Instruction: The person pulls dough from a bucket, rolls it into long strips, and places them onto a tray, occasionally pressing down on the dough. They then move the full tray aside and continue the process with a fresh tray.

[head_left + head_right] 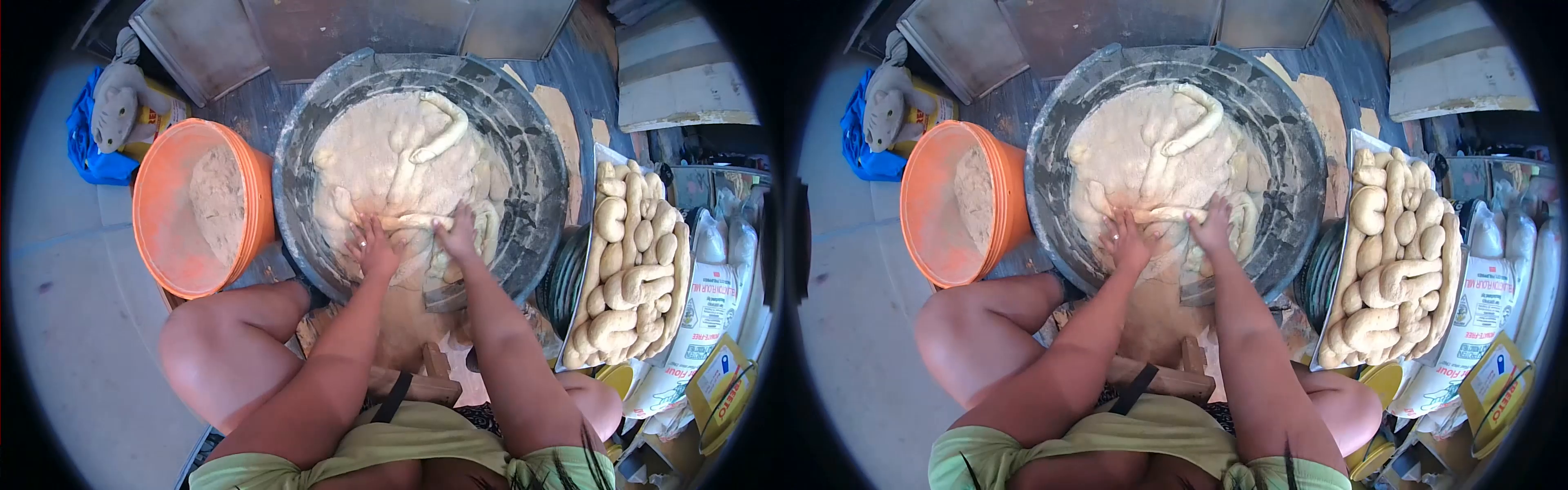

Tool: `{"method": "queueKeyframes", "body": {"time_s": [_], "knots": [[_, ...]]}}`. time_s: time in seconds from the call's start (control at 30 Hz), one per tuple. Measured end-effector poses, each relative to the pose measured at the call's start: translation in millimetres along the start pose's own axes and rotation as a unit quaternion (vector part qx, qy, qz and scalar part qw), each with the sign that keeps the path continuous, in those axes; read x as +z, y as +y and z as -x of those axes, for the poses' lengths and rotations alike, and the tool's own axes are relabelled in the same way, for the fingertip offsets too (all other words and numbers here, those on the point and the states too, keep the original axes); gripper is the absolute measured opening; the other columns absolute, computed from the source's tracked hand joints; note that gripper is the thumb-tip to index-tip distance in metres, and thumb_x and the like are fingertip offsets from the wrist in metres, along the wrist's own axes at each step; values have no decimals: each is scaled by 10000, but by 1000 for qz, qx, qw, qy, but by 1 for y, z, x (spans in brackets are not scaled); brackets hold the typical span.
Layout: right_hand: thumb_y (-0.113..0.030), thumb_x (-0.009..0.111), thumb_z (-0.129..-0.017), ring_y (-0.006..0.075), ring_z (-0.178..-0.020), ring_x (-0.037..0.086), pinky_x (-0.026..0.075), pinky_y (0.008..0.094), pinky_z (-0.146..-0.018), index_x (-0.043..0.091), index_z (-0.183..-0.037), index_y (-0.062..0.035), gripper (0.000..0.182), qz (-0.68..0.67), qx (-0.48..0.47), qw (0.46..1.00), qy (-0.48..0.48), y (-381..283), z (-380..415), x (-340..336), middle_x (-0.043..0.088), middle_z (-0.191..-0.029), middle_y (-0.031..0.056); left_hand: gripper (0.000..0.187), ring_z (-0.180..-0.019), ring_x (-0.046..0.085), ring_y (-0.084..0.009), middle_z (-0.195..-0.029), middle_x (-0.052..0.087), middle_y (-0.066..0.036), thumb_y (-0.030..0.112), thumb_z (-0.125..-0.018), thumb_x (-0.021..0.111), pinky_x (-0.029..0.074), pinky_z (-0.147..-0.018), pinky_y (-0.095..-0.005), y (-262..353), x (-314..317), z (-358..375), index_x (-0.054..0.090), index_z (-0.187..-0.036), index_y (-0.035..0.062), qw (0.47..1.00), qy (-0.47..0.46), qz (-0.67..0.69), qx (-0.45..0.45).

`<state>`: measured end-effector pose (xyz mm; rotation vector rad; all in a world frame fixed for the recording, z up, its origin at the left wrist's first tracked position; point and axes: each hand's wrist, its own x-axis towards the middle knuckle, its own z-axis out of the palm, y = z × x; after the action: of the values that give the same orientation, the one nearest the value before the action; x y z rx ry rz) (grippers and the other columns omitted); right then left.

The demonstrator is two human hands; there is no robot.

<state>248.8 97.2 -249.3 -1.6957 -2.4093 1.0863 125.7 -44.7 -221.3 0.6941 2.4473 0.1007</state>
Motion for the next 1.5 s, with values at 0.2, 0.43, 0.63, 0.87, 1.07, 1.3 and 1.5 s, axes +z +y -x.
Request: {"method": "queueKeyframes", "body": {"time_s": [0.2,0.43,0.63,0.87,1.07,1.3,1.5], "knots": [[-341,682,-706,310,-1237,346,264,570,-977,421,-1265,-67,675,141,-78,977,-140,8,41,-7,414,-1288,177,878,-1370,13,-367,-1482,-6,-206,594,-784,494,30,-1056,-588,11,12,-3,101,-1444,169,980,-7,-64,188],[-143,652,-767,193,-644,554,480,302,-525,505,-1096,-45,374,-567,159,799,122,-13,-21,-49,530,-841,98,765,-1371,36,-359,-1492,47,-162,546,-858,415,38,-1062,-584,21,-28,-76,104,-1443,165,962,74,-106,242],[-145,586,-793,324,-848,553,454,383,-811,520,-1128,-72,349,-74,21,997,21,-10,-26,-24,522,-944,179,675,-1351,158,-351,-1472,139,-180,437,-890,427,107,-1093,-491,-6,-8,-71,157,-1431,137,973,91,-68,200],[-138,550,-727,337,-1010,495,408,409,-884,553,-1078,-101,353,158,-113,980,-36,25,12,-29,509,-1095,157,624,-1256,331,-367,-1386,295,-249,397,-867,493,235,-1048,-451,-33,2,-23,302,-1365,71,966,86,24,241],[-36,562,-672,338,-1191,397,339,430,-987,471,-1216,-73,553,-9,-85,988,127,-9,26,-38,433,-1253,192,472,-939,591,-326,-993,616,-201,317,-755,643,445,-828,-395,2,-34,-13,532,-1113,30,981,-113,47,153],[-98,574,-713,330,-1290,298,286,472,-1033,307,-1372,-146,712,-150,-116,981,28,-25,-20,-34,255,-1429,166,301,-825,622,-327,-866,640,-183,224,-722,669,472,-730,-364,17,-133,-11,618,-937,21,959,90,213,162],[-246,598,-743,292,-1340,215,208,588,-1029,358,-1355,-131,668,95,-71,992,-50,-33,32,-17,208,-1461,144,290,-916,589,-361,-940,619,-210,212,-745,648,456,-779,-417,-15,-98,-36,571,-963,38,983,71,163,51]]}}
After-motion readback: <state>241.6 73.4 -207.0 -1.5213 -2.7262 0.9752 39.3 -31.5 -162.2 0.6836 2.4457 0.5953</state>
